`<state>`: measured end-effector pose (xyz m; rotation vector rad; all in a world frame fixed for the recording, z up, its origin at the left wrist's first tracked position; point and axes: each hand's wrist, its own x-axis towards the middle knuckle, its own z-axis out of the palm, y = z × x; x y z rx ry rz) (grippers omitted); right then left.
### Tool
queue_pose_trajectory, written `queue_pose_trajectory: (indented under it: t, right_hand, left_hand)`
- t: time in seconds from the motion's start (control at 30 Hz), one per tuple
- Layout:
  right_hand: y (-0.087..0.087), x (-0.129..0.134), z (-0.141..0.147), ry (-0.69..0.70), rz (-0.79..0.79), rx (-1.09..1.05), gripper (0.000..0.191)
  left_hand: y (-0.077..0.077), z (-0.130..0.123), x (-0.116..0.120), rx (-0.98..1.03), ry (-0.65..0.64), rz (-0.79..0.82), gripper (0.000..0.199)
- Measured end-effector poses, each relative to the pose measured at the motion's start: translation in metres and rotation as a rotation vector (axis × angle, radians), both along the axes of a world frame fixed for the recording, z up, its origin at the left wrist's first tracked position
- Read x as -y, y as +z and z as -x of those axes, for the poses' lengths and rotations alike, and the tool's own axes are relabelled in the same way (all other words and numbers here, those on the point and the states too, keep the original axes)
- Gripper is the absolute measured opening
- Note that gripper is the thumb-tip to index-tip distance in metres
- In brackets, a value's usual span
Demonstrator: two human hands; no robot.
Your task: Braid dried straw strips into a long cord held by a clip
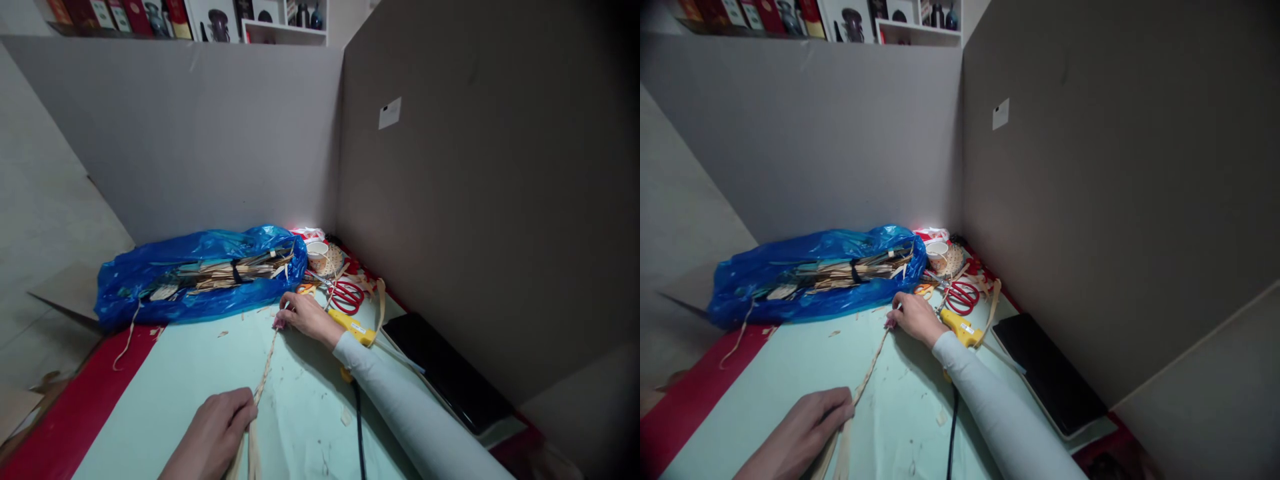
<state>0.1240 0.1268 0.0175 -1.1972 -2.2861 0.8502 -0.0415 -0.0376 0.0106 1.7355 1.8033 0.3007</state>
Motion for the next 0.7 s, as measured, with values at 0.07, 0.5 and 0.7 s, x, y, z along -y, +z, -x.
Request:
queue_pose_trajectory:
  t: [0.07,0.5,0.7]
  right_hand:
    - [-0.001,-0.008,0.005,-0.013,0.051,0.022,0.022]
    - [-0.002,-0.027,0.014,-0.012,0.513,0.073,0.032]
    - [0.005,-0.03,0.018,-0.032,0.605,0.046,0.032]
  left_hand:
    - [0.001,-0.002,0.001,-0.002,0.004,-0.008,0.032]
    - [0.0,0.003,0.01,-0.027,-0.059,-0.021,0.03]
    - [0.008,0.014,0.013,-0.094,-0.076,0.007,0.032]
